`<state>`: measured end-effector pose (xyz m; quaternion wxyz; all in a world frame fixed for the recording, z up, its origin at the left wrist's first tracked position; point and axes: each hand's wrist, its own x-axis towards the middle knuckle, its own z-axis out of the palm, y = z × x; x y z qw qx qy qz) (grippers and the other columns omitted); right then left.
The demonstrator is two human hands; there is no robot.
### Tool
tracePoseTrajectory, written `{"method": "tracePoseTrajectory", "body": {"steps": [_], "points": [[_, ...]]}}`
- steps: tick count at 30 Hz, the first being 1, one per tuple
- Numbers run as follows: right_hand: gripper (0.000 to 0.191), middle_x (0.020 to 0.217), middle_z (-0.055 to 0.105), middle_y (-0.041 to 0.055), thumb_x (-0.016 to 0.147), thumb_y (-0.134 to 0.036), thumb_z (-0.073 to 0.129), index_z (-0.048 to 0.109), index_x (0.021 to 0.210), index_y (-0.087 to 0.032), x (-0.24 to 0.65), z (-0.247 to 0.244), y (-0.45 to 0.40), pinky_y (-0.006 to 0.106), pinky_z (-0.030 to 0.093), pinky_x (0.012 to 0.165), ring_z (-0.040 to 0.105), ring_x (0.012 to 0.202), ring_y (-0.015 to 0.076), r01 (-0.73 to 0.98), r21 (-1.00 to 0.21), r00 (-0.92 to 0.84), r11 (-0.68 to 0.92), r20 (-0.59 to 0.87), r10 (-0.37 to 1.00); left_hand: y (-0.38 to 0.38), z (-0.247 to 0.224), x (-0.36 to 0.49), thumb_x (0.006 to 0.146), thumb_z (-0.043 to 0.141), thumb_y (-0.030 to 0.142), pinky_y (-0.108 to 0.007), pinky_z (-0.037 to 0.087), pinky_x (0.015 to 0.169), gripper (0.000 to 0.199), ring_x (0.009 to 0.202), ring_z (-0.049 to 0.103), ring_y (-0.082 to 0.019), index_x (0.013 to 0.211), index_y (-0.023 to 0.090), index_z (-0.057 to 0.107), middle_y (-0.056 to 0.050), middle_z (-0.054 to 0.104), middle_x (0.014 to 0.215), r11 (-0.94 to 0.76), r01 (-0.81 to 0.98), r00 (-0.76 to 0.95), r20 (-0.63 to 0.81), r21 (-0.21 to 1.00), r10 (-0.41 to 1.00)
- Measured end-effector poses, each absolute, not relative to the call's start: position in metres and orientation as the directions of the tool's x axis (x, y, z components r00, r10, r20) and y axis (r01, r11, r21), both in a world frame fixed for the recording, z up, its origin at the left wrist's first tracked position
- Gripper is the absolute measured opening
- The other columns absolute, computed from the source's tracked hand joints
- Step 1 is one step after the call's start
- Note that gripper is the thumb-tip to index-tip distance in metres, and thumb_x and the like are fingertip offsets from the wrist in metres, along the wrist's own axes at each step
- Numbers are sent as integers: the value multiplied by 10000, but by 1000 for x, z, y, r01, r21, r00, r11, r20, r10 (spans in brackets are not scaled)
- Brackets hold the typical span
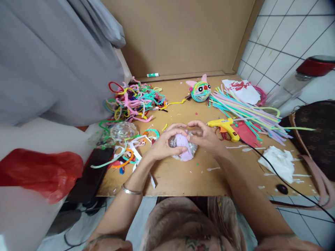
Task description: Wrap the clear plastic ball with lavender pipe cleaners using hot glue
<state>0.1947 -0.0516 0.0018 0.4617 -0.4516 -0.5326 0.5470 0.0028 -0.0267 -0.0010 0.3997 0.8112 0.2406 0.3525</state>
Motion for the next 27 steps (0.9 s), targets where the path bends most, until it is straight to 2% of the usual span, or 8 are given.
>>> {"method": "tracePoseTrajectory", "body": {"steps": [7, 12, 18, 22, 27], "points": [[502, 1080, 569, 35, 579, -325, 734, 498, 1014, -236, 194, 2, -53, 280, 458, 693, 588, 852, 147, -27, -1000, -132, -13, -9, 991, -27, -1, 1, 751, 761, 346, -494, 396, 1077, 351, 1254, 534, -282, 1058, 220, 645, -117, 560, 1333, -546, 123, 641, 353, 829, 681], [532, 1037, 579, 32, 570, -323, 738, 492, 1033, -234, 195, 2, -53, 284, 457, 691, 584, 842, 153, -15, -999, -140, -30, -28, 990, -28, 0, 2, 754, 764, 325, -471, 405, 1074, 338, 1231, 559, -273, 1053, 211, 652, -117, 581, 1327, -527, 126, 645, 333, 841, 687], [513, 1098, 577, 46, 583, -320, 741, 500, 1028, -234, 196, 0, -51, 292, 472, 706, 594, 882, 162, -12, -1000, -126, -9, -7, 992, -29, 2, 3, 766, 751, 337, -457, 415, 1066, 340, 1218, 562, -271, 1062, 207, 646, -115, 584, 1311, -534, 136, 645, 335, 835, 687], [463, 1024, 575, 44, 569, -295, 747, 530, 972, -226, 196, -3, -49, 328, 479, 807, 576, 972, 185, 3, -999, -97, 37, 37, 995, -28, -1, 2, 775, 741, 373, -473, 405, 1074, 348, 1249, 528, -276, 1074, 225, 639, -108, 549, 1301, -585, 128, 647, 380, 801, 661], [446, 957, 573, 25, 580, -283, 747, 541, 972, -227, 196, -4, -49, 331, 489, 805, 579, 932, 171, -10, -997, -118, 75, 75, 990, -28, -1, 1, 778, 736, 386, -478, 400, 1078, 341, 1254, 508, -273, 1063, 227, 639, -104, 524, 1283, -592, 141, 644, 381, 793, 664]]}}
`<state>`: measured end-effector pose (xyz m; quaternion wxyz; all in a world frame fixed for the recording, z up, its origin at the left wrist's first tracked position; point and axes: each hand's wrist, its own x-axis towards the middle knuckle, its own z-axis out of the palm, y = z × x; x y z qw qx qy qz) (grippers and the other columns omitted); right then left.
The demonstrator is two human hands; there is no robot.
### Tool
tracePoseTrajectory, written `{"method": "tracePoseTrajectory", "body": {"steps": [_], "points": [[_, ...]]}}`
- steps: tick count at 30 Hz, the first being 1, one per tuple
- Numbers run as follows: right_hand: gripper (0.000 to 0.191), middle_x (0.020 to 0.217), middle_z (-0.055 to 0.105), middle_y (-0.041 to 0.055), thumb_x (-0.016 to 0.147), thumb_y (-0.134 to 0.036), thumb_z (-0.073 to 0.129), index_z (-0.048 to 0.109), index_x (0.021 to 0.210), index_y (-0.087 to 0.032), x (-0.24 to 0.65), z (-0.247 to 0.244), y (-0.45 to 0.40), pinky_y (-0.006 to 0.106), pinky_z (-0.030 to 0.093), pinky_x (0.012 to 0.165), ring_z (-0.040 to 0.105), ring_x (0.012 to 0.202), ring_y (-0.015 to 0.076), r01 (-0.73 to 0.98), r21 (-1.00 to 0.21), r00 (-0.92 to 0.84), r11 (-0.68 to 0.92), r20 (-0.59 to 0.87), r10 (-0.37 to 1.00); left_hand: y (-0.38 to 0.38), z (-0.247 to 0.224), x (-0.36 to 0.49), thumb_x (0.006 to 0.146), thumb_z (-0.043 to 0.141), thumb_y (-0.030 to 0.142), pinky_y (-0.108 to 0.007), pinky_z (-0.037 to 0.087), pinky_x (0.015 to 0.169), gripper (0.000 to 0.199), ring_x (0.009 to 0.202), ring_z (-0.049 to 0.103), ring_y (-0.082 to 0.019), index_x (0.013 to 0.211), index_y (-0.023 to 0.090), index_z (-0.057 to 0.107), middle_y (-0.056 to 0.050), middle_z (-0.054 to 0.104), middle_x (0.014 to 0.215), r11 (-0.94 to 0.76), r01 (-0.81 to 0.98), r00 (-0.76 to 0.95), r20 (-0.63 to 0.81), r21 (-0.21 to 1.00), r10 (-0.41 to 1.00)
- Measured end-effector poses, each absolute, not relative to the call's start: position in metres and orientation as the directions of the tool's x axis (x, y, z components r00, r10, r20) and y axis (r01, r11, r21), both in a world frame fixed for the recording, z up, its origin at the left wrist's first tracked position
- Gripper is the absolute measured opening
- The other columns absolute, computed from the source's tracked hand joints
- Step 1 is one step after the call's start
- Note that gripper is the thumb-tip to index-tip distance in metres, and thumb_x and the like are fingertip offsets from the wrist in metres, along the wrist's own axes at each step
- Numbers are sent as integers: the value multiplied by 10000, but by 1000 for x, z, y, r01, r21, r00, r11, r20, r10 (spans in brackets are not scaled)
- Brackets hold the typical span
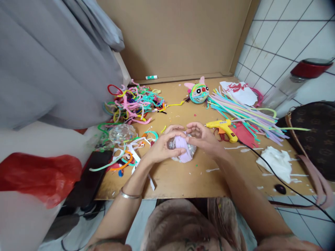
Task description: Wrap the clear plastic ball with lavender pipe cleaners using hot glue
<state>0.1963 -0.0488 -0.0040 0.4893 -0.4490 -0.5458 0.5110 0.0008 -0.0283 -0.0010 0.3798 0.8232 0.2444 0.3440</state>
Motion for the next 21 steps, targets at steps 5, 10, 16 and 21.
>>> {"method": "tracePoseTrajectory", "body": {"steps": [5, 10, 16, 21], "points": [[436, 947, 570, 17, 585, -289, 749, 543, 963, -222, 197, -2, -50, 315, 491, 784, 581, 886, 152, -28, -995, -131, 91, 94, 987, -28, -1, 1, 776, 743, 350, -480, 401, 1075, 328, 1264, 496, -270, 1063, 235, 635, -99, 513, 1287, -588, 128, 642, 385, 798, 663], [422, 944, 584, 14, 584, -277, 754, 555, 951, -218, 196, 0, -51, 310, 501, 765, 593, 856, 144, -38, -995, -123, 88, 92, 988, -27, -3, 1, 773, 746, 347, -484, 405, 1069, 334, 1257, 500, -270, 1065, 233, 633, -104, 508, 1291, -588, 129, 643, 384, 798, 662], [410, 921, 608, 15, 575, -276, 755, 561, 931, -215, 195, 4, -53, 323, 501, 790, 602, 875, 155, -41, -995, -109, 95, 99, 989, -27, -2, 1, 765, 749, 358, -504, 387, 1084, 339, 1269, 492, -283, 1060, 236, 633, -104, 517, 1295, -582, 136, 642, 376, 802, 669], [391, 925, 633, 19, 593, -276, 745, 565, 935, -219, 194, 3, -53, 321, 501, 796, 612, 900, 161, -27, -993, -108, 111, 114, 988, -27, -1, 1, 761, 750, 337, -491, 390, 1078, 342, 1257, 498, -277, 1063, 230, 631, -106, 512, 1288, -570, 132, 643, 368, 811, 671]]}}
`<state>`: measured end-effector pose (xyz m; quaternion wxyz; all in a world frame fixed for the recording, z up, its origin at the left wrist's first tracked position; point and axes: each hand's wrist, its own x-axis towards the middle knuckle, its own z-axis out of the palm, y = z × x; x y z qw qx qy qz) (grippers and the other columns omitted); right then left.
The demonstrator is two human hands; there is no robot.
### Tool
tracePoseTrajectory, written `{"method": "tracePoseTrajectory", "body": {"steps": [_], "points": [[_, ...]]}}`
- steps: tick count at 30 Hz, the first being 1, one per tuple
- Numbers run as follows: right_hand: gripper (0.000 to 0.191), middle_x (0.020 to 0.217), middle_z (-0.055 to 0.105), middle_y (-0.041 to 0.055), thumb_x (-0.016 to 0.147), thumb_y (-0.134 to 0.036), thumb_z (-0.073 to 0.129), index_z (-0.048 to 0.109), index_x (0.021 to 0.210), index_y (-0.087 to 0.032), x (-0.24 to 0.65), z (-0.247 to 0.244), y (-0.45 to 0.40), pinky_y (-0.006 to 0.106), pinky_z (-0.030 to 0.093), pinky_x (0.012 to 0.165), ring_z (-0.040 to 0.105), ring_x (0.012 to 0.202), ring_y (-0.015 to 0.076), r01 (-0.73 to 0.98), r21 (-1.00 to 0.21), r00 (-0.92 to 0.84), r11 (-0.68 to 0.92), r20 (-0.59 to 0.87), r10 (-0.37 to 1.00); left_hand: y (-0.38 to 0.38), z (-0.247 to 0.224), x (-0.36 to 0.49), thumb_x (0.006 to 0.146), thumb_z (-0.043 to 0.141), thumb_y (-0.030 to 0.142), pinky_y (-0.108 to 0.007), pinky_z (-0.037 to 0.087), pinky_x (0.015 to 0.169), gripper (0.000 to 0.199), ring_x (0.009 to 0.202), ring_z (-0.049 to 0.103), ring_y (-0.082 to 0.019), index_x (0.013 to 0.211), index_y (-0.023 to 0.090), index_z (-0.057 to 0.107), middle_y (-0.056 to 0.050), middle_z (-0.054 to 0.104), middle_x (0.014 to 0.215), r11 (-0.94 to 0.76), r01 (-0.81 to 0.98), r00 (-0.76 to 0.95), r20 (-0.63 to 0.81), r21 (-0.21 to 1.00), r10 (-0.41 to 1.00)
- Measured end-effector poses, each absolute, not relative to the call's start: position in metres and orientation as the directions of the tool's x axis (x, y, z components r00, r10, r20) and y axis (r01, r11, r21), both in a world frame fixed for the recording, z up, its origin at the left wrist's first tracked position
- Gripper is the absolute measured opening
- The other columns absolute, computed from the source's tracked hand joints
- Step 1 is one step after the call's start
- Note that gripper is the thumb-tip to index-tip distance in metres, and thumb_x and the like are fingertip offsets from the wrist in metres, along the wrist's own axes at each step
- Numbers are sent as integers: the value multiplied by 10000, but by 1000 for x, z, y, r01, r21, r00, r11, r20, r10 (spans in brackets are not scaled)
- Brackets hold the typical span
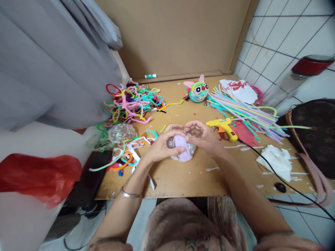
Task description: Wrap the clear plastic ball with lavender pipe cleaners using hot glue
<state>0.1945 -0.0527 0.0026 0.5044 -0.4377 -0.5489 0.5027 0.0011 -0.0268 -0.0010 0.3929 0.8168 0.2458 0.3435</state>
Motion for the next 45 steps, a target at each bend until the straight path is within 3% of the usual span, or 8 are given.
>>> {"method": "tracePoseTrajectory", "body": {"steps": [10, 19, 23, 28, 33, 35, 39, 45], "points": [[375, 914, 639, 13, 596, -271, 733, 565, 927, -219, 193, -1, -51, 315, 507, 787, 616, 884, 155, -57, -988, -107, 145, 151, 983, -28, -3, 3, 764, 742, 383, -455, 376, 1071, 411, 1233, 492, -262, 1111, 230, 583, -102, 512, 1259, -557, 115, 632, 372, 823, 680], [395, 926, 632, 20, 587, -275, 751, 555, 926, -226, 195, -1, -50, 352, 507, 850, 621, 904, 168, -62, -993, -110, 99, 106, 988, -30, -2, 5, 732, 752, 471, -395, 453, 935, 480, 1063, 506, -232, 1098, 218, 572, -68, 494, 1094, -578, 250, 569, 365, 777, 737], [393, 934, 634, 23, 593, -273, 751, 560, 934, -223, 195, -1, -50, 350, 504, 859, 621, 914, 168, -66, -993, -107, 96, 103, 989, -30, -3, 3, 746, 746, 483, -376, 467, 905, 482, 1033, 536, -222, 1114, 223, 574, -66, 527, 1100, -563, 231, 573, 357, 793, 738], [414, 926, 623, 19, 572, -279, 765, 552, 922, -224, 196, 0, -49, 353, 497, 852, 610, 900, 166, -78, -995, -63, 61, 66, 996, -31, -3, 1, 815, 705, 439, -381, 454, 970, 444, 1121, 557, -231, 1184, 233, 568, -83, 576, 1176, -557, 183, 576, 371, 810, 728], [427, 918, 617, 16, 568, -289, 769, 553, 930, -215, 195, -1, -50, 362, 492, 861, 609, 891, 166, -82, -995, -27, 59, 61, 998, -32, -2, 1, 902, 599, 417, -418, 406, 1058, 363, 1233, 521, -238, 1220, 244, 565, -95, 556, 1266, -625, 218, 622, 387, 749, 681], [422, 918, 621, 18, 573, -287, 770, 554, 929, -217, 195, -2, -50, 367, 495, 864, 612, 898, 171, -76, -995, -24, 66, 68, 997, -32, -4, 2, 856, 637, 492, -452, 400, 1073, 480, 1255, 506, -264, 1253, 239, 541, -116, 535, 1298, -647, 227, 636, 392, 728, 664], [421, 923, 621, 19, 568, -290, 769, 558, 925, -220, 194, -2, -50, 368, 500, 849, 614, 896, 176, -74, -996, -16, 53, 54, 998, -30, -11, 5, 624, 813, 578, -510, 382, 1094, 818, 1273, 478, -317, 1296, 243, 490, -144, 494, 1337, -714, 248, 659, 426, 655, 620], [432, 914, 621, 18, 577, -355, 789, 564, 921, -221, 193, -1, -49, 331, 500, 759, 608, 837, 163, -71, -997, -7, 20, 21, 1000, -31, -12, 8, 613, 842, 463, -509, 399, 1078, 775, 1247, 481, -307, 1260, 253, 473, -129, 474, 1299, -735, 292, 648, 439, 611, 622]]}}
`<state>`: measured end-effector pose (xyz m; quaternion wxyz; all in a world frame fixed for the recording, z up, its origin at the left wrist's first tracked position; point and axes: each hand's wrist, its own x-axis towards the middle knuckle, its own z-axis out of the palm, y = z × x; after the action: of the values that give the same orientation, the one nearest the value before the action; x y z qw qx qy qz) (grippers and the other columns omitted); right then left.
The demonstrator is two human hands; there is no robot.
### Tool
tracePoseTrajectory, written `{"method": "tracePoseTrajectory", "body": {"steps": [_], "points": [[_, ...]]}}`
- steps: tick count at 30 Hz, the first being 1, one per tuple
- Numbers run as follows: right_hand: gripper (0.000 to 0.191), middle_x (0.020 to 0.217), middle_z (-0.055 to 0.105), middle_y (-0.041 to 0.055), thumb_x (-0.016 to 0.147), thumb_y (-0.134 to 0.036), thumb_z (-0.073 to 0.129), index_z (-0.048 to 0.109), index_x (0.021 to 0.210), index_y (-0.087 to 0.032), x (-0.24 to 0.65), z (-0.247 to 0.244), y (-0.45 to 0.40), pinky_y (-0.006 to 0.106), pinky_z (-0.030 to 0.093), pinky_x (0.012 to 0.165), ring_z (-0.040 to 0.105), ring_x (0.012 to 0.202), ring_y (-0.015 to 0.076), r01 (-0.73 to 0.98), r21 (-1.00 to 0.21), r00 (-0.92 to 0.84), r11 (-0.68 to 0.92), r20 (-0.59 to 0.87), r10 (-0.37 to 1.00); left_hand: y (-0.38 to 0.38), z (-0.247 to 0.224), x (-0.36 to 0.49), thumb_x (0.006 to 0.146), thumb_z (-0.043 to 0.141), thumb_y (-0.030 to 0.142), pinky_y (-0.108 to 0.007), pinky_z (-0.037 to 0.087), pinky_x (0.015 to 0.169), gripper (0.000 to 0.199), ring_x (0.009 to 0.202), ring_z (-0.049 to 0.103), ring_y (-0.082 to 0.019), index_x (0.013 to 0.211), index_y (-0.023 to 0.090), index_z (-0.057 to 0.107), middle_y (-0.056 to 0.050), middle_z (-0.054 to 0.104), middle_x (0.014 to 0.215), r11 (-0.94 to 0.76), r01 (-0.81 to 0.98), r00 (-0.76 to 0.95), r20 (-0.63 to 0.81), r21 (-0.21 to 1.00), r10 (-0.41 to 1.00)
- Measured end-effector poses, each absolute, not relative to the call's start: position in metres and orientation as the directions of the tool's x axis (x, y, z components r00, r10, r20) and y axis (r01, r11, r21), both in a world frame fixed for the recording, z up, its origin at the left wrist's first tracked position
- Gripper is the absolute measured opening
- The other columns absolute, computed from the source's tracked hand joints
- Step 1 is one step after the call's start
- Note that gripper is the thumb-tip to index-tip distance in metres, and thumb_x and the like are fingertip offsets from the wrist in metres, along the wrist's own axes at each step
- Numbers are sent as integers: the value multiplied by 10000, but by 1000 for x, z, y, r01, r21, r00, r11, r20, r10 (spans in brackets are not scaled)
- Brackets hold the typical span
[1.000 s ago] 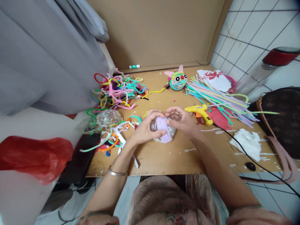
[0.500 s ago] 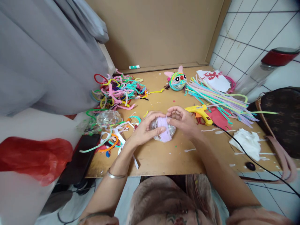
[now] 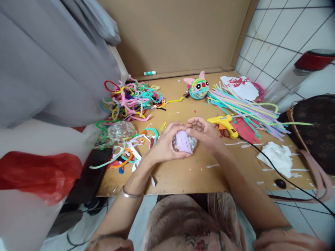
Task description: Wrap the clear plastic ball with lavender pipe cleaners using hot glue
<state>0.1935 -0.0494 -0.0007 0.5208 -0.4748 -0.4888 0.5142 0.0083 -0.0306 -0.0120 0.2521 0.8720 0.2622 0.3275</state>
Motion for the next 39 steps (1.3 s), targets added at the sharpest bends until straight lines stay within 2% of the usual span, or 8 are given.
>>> {"method": "tracePoseTrajectory", "body": {"steps": [7, 12, 23, 30, 39], "points": [[393, 830, 621, -4, 702, -543, 707, 584, 885, -218, 192, 1, -50, 292, 458, 694, 577, 769, 143, -62, -997, 0, 48, 48, 999, -32, -8, 10, 627, 825, 419, -507, 412, 1057, 708, 1203, 509, -299, 1218, 235, 482, -121, 504, 1264, -730, 299, 633, 445, 614, 633], [431, 852, 630, 2, 704, -623, 679, 579, 842, -227, 191, 1, -49, 309, 452, 754, 582, 846, 167, -82, -996, 22, 43, 41, 999, -32, -8, 10, 644, 816, 419, -492, 411, 1060, 696, 1206, 511, -295, 1219, 228, 475, -126, 507, 1273, -734, 312, 636, 442, 603, 633], [423, 856, 621, -1, 713, -623, 677, 578, 839, -232, 190, 0, -49, 311, 462, 782, 580, 877, 170, -84, -995, 18, 55, 53, 998, -33, -7, 10, 634, 827, 416, -485, 434, 1039, 680, 1194, 533, -291, 1202, 233, 500, -126, 534, 1260, -731, 317, 626, 445, 604, 640], [434, 847, 613, -1, 706, -630, 676, 583, 835, -227, 188, -1, -49, 313, 462, 781, 580, 861, 166, -113, -991, 26, 66, 64, 998, -32, -8, 11, 642, 826, 406, -490, 428, 1052, 682, 1237, 538, -298, 1213, 240, 492, -134, 548, 1331, -740, 276, 633, 463, 614, 620], [422, 871, 610, -2, 710, -605, 676, 579, 865, -225, 186, -3, -50, 308, 446, 781, 572, 844, 158, -129, -990, 31, 51, 47, 998, -33, -8, 11, 633, 824, 377, -468, 454, 1021, 670, 1177, 579, -285, 1203, 218, 509, -121, 596, 1276, -727, 286, 606, 470, 624, 642]]}}
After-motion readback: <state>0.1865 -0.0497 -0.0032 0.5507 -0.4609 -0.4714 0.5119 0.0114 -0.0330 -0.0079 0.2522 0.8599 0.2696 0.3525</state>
